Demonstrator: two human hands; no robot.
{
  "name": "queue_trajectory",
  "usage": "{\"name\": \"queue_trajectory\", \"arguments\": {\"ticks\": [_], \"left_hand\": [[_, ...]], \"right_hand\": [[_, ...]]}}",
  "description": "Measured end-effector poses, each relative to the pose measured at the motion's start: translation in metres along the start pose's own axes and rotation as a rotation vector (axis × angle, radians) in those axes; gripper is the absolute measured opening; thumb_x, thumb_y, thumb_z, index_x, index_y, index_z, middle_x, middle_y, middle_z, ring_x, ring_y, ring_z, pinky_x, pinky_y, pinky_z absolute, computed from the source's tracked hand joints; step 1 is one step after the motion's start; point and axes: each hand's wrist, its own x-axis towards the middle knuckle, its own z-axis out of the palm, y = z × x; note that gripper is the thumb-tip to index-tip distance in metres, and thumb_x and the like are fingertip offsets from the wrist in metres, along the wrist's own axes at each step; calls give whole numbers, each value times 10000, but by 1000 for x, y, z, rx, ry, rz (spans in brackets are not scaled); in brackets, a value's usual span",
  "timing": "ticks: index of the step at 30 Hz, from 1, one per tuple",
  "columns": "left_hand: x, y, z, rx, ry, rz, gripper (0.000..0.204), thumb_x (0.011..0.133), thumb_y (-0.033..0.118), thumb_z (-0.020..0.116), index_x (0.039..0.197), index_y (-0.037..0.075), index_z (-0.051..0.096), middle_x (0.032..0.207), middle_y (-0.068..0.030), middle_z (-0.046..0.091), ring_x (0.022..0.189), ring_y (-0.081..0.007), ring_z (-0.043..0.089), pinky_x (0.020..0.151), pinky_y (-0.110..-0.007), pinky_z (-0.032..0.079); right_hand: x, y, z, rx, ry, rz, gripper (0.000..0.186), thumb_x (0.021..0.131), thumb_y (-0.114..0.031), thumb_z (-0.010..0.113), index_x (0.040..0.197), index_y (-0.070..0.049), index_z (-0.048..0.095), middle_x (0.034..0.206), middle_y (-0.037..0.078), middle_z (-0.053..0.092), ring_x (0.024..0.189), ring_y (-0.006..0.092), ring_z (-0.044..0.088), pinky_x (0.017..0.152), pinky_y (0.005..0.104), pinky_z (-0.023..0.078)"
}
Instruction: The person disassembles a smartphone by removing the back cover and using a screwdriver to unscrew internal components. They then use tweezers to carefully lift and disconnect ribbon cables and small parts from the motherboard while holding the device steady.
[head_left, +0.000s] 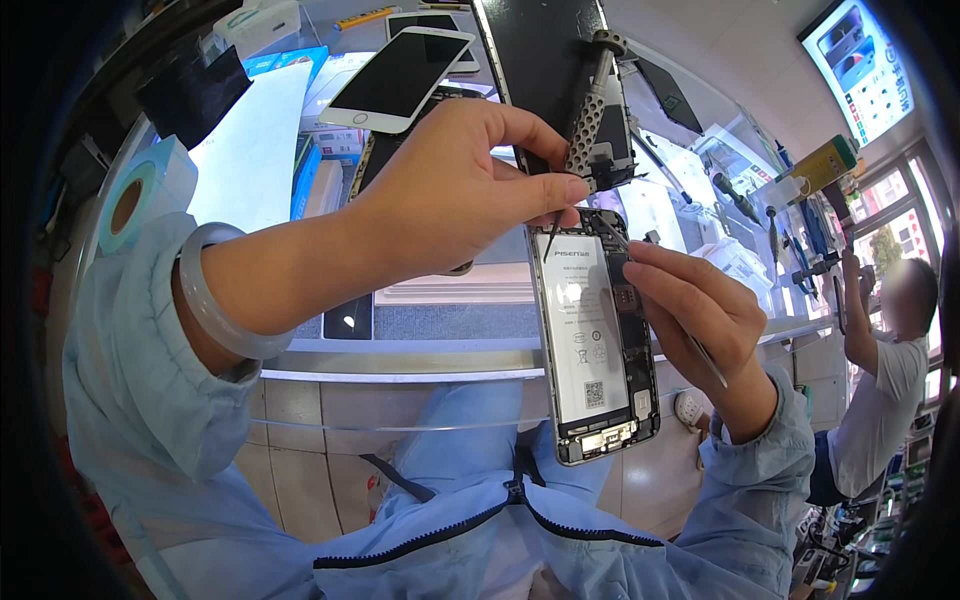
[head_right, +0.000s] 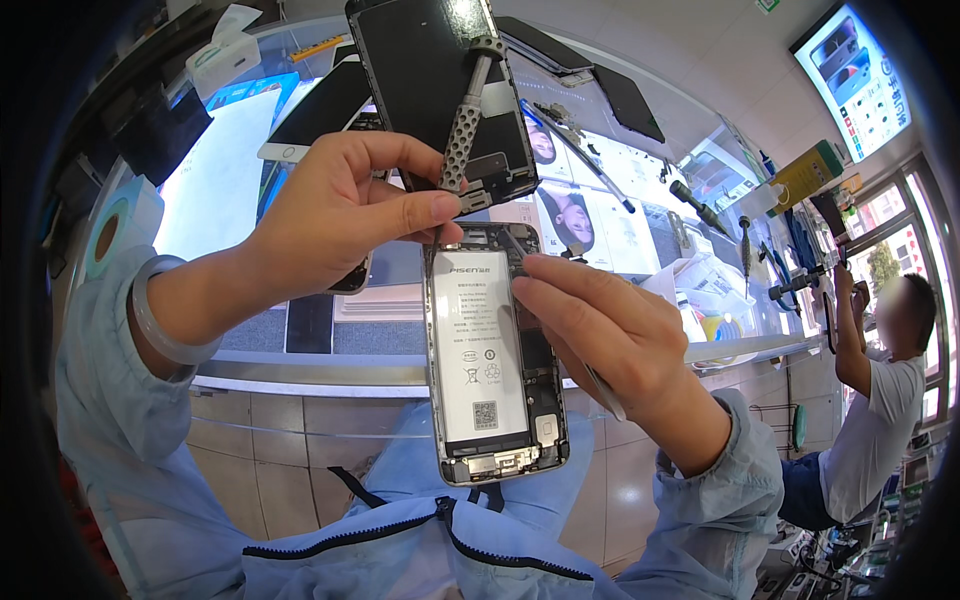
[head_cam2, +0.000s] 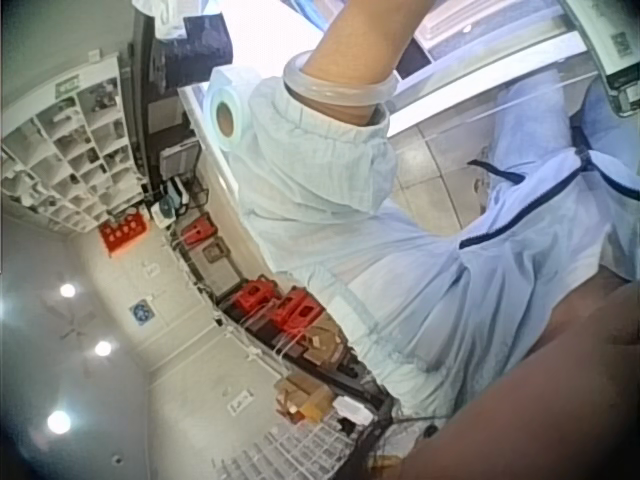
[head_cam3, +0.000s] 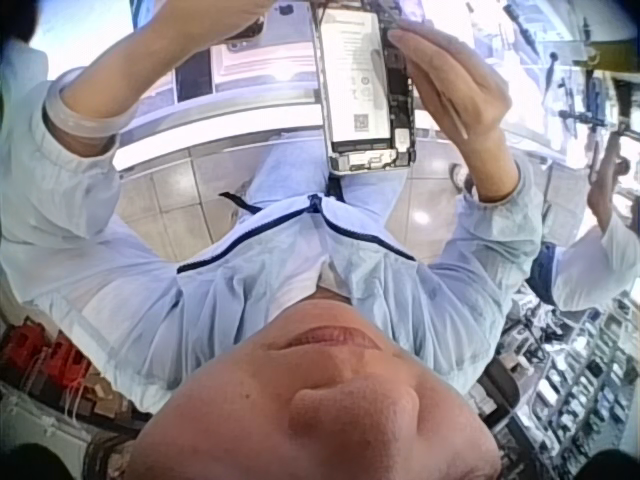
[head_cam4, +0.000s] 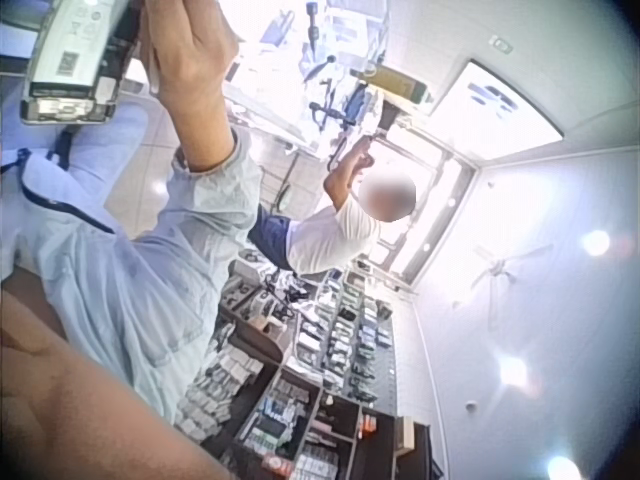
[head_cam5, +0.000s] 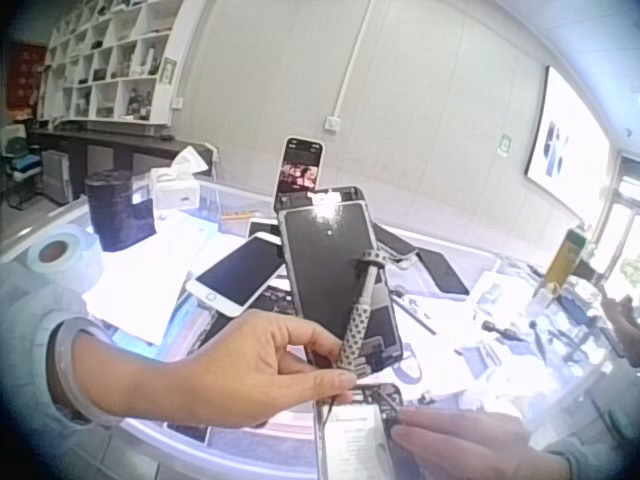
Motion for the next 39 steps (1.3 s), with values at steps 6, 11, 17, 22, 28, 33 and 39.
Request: {"name": "queue_trajectory", "arguments": {"ticks": [6, 11, 17, 22, 28, 33, 39], "left_hand": [[1, -1, 0, 8, -4, 6, 241, 868, 69, 644, 1041, -82, 573, 938, -130, 648, 814, -152, 672, 728, -252, 566], [1, -1, 0, 11, -1, 13, 240, 867, 70, 645, 1041, -79, 574, 937, -130, 648, 814, -154, 672, 722, -254, 566], [0, -1, 0, 1, 0, 12, 234, 868, 69, 644, 1037, -77, 575, 933, -129, 648, 813, -155, 673, 719, -251, 564], [0, 0, 0, 14, 2, 4, 228, 868, 67, 642, 1034, -75, 575, 931, -128, 647, 814, -155, 673, 721, -247, 563], [0, -1, 0, 33, 8, 0, 225, 868, 64, 641, 1033, -75, 575, 934, -126, 644, 815, -154, 671, 727, -248, 563], [0, -1, 0, 41, 6, 5, 232, 869, 65, 641, 1039, -77, 575, 933, -123, 643, 813, -149, 669, 730, -248, 563], [0, 1, 1, 54, 13, -18, 235, 866, 66, 642, 1040, -77, 575, 928, -123, 646, 809, -146, 669, 722, -242, 561]], "right_hand": [[1, 1, 2, -32, 5, -48, 237, 685, 20, 691, 922, 14, 677, 952, 157, 666, 766, 247, 681, 638, 284, 569], [1, 2, 2, -34, -4, -61, 230, 688, 4, 687, 917, 18, 674, 955, 163, 665, 786, 256, 681, 655, 292, 573], [0, 2, 2, -29, -36, -86, 249, 682, -21, 684, 925, 32, 666, 956, 173, 662, 828, 281, 682, 695, 318, 575], [-1, 5, 1, -46, -81, -151, 270, 678, -51, 666, 932, 39, 660, 976, 180, 657, 875, 302, 677, 748, 343, 577], [1, 8, -3, -75, -132, -244, 265, 684, -56, 642, 928, 46, 658, 989, 174, 646, 888, 297, 675, 760, 338, 584], [3, 8, -2, -73, -134, -259, 275, 677, -58, 642, 930, 52, 655, 975, 168, 643, 881, 292, 675, 757, 335, 587], [1, 8, -2, -60, -123, -217, 271, 672, -53, 643, 923, 49, 658, 986, 176, 645, 879, 291, 676, 744, 330, 583]]}}
